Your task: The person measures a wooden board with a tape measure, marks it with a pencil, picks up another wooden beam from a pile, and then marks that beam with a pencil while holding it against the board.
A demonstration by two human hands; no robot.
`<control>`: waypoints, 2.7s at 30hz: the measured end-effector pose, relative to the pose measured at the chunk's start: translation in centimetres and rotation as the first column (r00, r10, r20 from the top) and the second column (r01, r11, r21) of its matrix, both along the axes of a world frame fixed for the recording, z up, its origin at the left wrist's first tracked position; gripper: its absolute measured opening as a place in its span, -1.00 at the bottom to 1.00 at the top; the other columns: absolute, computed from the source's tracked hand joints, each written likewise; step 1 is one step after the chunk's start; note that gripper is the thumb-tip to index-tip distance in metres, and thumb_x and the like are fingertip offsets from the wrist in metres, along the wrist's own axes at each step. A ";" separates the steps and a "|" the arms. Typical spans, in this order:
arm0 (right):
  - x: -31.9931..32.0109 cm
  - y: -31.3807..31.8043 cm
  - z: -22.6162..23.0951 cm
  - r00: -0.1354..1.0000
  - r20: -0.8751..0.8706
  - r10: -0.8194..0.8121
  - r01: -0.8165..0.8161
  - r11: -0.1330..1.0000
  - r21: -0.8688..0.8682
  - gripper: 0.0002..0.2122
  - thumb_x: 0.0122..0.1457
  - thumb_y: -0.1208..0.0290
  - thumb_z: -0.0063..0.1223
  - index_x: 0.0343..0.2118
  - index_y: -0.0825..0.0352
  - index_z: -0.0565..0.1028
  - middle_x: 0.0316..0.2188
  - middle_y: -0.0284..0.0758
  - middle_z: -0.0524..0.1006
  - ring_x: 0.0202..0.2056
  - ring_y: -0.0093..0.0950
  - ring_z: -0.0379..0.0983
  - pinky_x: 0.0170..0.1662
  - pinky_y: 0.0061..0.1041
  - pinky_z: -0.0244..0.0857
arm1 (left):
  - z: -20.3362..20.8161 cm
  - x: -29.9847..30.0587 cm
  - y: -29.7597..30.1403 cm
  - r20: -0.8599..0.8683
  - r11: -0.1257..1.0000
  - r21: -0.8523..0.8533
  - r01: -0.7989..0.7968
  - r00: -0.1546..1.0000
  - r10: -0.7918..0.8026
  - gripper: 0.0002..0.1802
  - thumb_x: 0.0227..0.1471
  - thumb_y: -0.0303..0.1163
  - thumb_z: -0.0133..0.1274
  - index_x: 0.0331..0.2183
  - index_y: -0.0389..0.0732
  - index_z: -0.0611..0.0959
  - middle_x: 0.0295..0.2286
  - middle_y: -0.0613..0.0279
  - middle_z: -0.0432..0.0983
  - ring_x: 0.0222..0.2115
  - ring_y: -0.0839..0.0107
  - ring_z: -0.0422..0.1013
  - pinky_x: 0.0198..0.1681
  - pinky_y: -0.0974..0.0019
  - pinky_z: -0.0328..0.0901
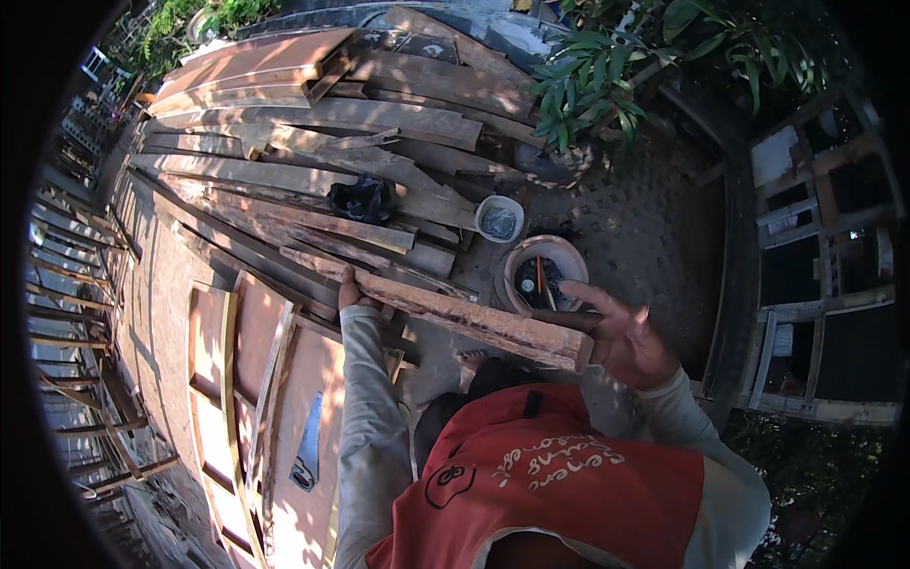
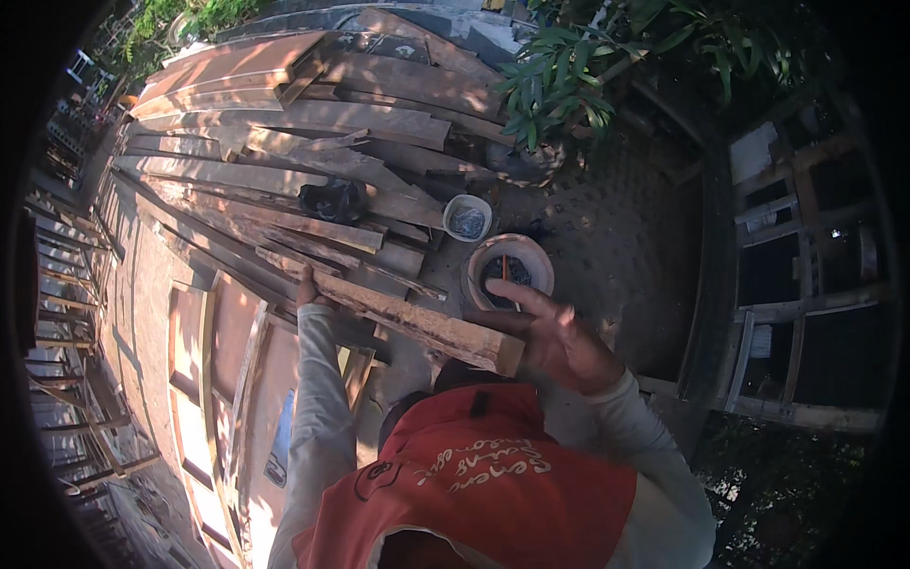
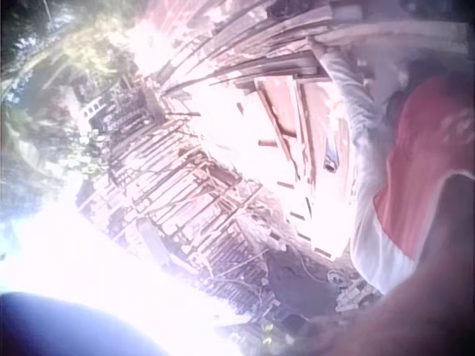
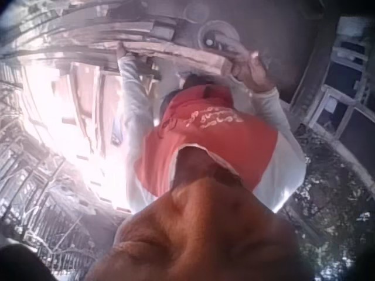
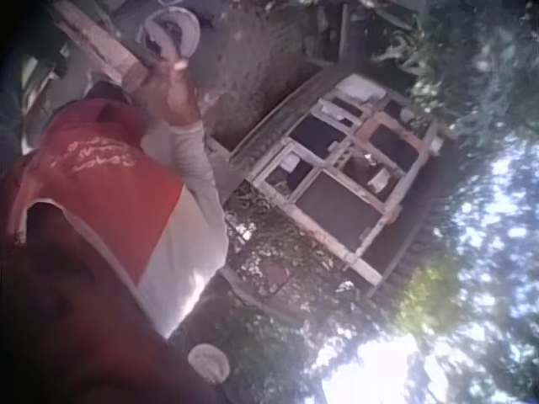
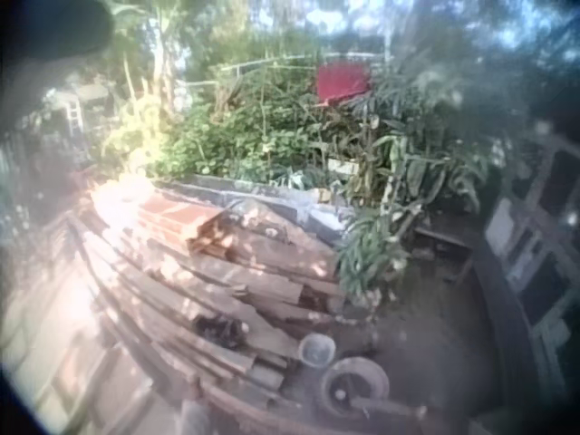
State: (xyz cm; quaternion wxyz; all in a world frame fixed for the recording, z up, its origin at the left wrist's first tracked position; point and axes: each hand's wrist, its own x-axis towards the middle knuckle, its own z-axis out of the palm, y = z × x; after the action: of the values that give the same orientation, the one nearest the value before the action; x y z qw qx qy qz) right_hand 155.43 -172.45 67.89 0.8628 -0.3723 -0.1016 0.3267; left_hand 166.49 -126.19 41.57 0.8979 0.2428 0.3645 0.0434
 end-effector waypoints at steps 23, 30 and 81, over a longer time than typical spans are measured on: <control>-4.2 14.4 9.7 0.828 0.553 0.092 -0.244 0.948 0.207 -0.41 0.35 0.46 -0.15 0.33 0.56 -0.09 0.36 0.01 -0.01 0.35 -0.13 0.00 0.32 -0.12 0.04 | 8.5 -10.0 3.5 0.186 0.403 0.868 -0.290 0.943 0.277 -0.27 0.13 -0.02 0.08 0.19 -0.24 0.33 0.05 -0.02 0.38 0.13 0.09 0.29 0.23 0.09 0.17; -8.1 21.3 9.8 0.232 0.962 0.146 -0.354 0.934 -0.056 -0.39 0.26 0.45 0.04 0.32 0.42 0.08 0.34 0.01 0.07 0.34 -0.11 0.04 0.32 -0.23 0.05 | 10.5 -13.9 -2.1 0.358 0.274 0.648 -0.710 0.602 0.714 -0.35 0.07 -0.19 0.18 0.13 -0.29 0.42 -0.06 0.07 0.47 0.02 0.17 0.38 0.17 0.15 0.25; -41.6 34.1 1.4 0.556 0.380 0.739 -0.815 0.574 0.077 -0.53 0.28 0.13 0.00 0.12 0.36 0.33 -0.06 -0.23 0.48 -0.04 -0.36 0.45 0.07 -0.31 0.39 | -11.8 -78.0 -34.2 -0.367 -0.529 -0.491 -0.693 -0.386 0.846 -0.40 -0.03 -0.13 0.10 -0.02 -0.29 0.40 -0.11 -0.16 0.42 -0.06 -0.15 0.37 0.15 -0.30 0.18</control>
State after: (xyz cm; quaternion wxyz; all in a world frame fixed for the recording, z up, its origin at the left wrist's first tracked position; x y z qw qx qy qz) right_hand 113.86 -138.34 69.29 0.6385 -0.2243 -0.4281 0.5989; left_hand 88.53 -160.44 29.78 0.5038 -0.4582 0.2668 0.6820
